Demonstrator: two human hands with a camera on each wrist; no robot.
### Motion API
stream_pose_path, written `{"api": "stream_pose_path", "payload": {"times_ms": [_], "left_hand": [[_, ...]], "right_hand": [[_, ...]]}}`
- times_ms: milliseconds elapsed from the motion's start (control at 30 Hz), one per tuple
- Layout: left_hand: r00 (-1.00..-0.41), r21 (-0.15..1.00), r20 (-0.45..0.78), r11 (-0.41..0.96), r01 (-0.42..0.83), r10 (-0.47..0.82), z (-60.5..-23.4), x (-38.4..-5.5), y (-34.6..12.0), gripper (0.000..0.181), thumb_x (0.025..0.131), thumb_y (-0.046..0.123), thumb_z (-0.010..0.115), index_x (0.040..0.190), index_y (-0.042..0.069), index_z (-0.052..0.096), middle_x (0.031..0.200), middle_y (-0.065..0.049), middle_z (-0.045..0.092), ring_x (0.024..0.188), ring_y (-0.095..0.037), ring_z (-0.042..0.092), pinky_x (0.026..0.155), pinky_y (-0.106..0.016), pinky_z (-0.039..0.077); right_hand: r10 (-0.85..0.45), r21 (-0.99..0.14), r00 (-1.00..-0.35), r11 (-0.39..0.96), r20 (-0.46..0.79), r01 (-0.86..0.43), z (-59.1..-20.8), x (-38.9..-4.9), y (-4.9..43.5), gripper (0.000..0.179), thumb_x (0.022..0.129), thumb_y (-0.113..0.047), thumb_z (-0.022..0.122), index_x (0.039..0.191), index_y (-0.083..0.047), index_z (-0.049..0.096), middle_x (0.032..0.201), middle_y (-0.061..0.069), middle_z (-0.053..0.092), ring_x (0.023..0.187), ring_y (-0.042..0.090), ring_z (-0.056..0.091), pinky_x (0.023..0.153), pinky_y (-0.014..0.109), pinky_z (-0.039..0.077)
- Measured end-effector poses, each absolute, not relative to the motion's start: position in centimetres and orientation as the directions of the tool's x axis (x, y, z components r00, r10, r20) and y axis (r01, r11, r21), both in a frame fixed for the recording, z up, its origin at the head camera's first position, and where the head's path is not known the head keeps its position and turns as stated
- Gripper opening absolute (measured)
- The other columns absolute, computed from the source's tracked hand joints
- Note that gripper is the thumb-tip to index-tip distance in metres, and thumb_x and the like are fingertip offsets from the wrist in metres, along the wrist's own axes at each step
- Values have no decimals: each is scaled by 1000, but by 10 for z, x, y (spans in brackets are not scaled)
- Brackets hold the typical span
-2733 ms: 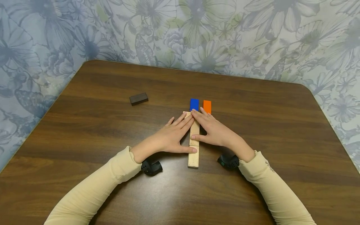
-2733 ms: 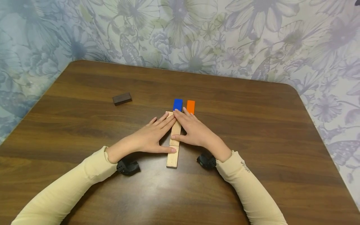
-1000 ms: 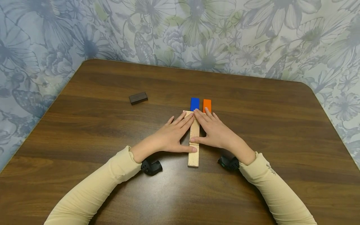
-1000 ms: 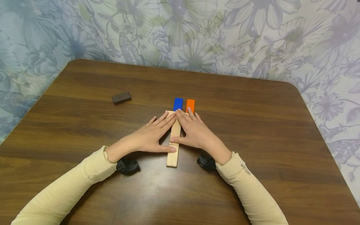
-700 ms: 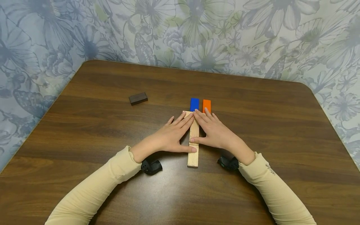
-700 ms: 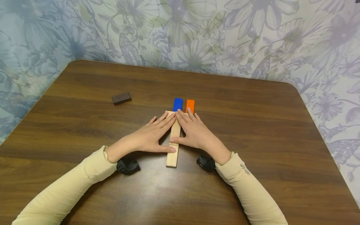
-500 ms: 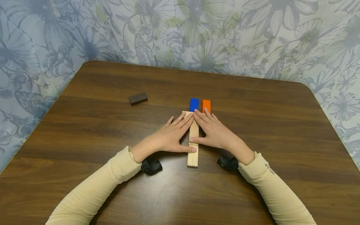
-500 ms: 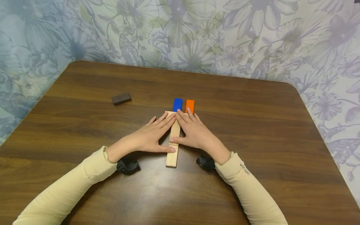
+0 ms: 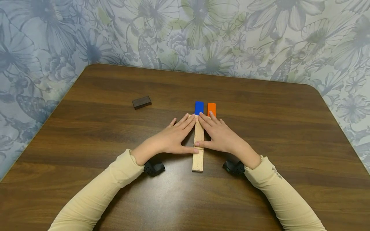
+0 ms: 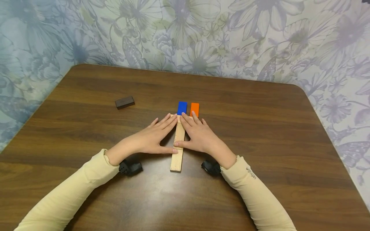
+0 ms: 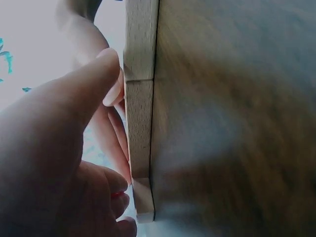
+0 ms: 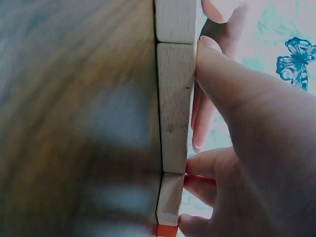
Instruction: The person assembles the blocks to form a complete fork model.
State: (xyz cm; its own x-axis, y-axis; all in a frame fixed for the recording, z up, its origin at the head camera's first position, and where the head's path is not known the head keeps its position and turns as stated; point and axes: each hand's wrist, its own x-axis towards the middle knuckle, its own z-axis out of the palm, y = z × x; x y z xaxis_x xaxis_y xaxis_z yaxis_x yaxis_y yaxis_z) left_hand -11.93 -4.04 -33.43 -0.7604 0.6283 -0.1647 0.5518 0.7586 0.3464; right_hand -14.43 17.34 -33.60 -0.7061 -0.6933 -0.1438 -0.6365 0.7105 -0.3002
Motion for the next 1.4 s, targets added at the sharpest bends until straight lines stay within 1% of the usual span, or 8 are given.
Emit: {"api": "stream_pose_path", "payload": {"times_ms": [233,400,567,733,867,1067,1233,1400], "left_hand": [[-784,339,-134,771,539,607,-328,-125,-49,101,83,70,46,150,3,8,155,-9,-4,139,-24,-7,107,-53,3],[-832,345,-105,805,483,544,-310,-134,-71,99,85,66,47,150,3,8,155,-8,-6,139,-24,-9,106,-54,2],[-892,445,-65,814,375,447,-292,-149,-114,92,90,57,51,150,5,5,155,-10,-3,138,-20,-9,106,-54,-1],[-926,546,-94,797,258,365,-291,-160,-155,90,91,50,53,150,6,0,155,-9,-4,139,-17,-8,107,-50,0],[-932,597,-124,776,204,340,-295,-165,-178,91,90,48,57,150,10,0,155,-8,-3,139,-21,-3,107,-51,9],[-921,629,-178,760,164,346,-304,-171,-198,92,88,41,64,152,12,5,154,-12,7,138,-34,11,103,-56,18],[-898,640,-207,748,176,388,-313,-175,-201,86,89,31,65,151,6,10,153,-19,12,134,-42,17,102,-57,20],[-907,610,-188,769,192,376,-318,-178,-201,77,92,19,63,150,2,14,150,-23,18,130,-47,23,100,-58,23]], "right_hand": [[-686,-276,-713,721,-148,-636,-336,-144,174,93,86,-68,44,151,-9,13,155,5,7,138,37,1,104,59,10],[-687,-278,-711,719,-148,-637,-337,-145,174,95,85,-70,43,151,-10,13,155,4,6,138,36,0,104,59,10],[-684,-285,-715,721,-146,-632,-337,-145,175,95,84,-70,44,151,-10,13,155,3,6,138,36,0,105,58,9],[-683,-299,-716,720,-146,-626,-337,-144,175,94,85,-69,45,151,-11,13,155,3,7,138,35,-2,105,57,8],[-683,-300,-716,719,-142,-627,-337,-143,176,94,85,-69,45,151,-11,14,155,3,7,138,34,-2,105,57,7],[-686,-294,-714,718,-142,-631,-338,-144,176,95,84,-70,44,151,-11,13,155,3,7,138,34,-2,105,57,7],[-684,-284,-714,721,-149,-632,-338,-144,176,95,84,-71,42,151,-12,11,156,2,5,138,33,-3,106,56,7],[-685,-285,-714,720,-146,-633,-338,-144,177,94,84,-71,41,152,-12,11,156,2,5,139,33,-3,106,56,7]]}}
